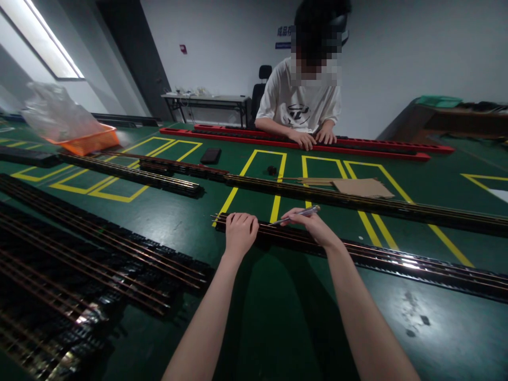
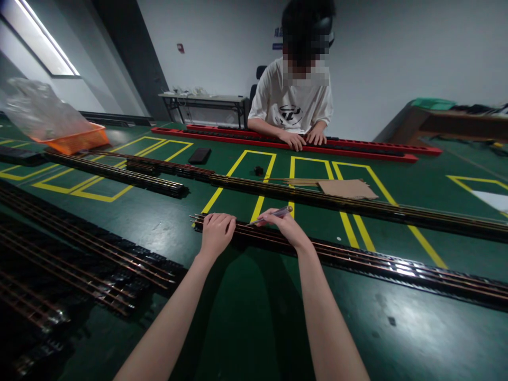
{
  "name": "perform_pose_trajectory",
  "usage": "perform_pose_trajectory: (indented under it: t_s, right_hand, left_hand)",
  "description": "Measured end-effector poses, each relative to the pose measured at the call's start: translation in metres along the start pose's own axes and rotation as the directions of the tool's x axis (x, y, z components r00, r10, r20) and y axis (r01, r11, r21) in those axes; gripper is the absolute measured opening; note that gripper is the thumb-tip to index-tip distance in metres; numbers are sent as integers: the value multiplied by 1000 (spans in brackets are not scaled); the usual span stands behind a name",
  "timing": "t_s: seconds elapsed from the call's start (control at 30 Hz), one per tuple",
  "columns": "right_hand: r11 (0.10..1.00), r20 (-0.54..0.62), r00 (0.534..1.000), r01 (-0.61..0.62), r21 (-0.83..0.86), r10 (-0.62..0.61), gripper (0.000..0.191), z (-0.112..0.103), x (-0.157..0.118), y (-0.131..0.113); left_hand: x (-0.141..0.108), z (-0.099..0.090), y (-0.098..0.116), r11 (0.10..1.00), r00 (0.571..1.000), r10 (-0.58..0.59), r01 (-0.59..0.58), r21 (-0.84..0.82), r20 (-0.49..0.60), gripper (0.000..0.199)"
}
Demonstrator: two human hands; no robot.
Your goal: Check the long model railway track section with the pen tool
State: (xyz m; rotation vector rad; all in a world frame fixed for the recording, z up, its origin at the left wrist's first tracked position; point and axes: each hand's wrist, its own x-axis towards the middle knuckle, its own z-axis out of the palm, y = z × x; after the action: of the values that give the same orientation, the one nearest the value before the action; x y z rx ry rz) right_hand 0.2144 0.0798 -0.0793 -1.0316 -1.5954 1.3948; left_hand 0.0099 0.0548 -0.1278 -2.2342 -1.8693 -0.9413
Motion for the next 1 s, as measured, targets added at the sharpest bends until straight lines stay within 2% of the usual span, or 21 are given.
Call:
perform_pose_trajectory:
  t_s: [0.17, 0.43, 0.6, 1.0]
  right_hand:
    - [998, 19, 999, -47, -32, 48, 16, -4, -4, -6]
    - [1000, -3, 1000, -23, -4, 23, 14, -10, -7, -3]
    - [999, -4, 999, -38, 8, 38, 15, -18, -9, 1]
    - [997, -19, 997, -81, 11, 81, 16, -33, -17, 0]
  left_hand:
    - [1, -3, 0, 1000, 1000, -13, 13, 2, 24, 30]
    - [1, -3, 0, 1000, 1000, -11, 11, -3, 27, 31]
    - [1, -3, 0, 1000, 1000, 5, -5, 10, 0, 30]
    - [0, -1, -2, 1000, 1000, -2, 2, 1, 28, 31]
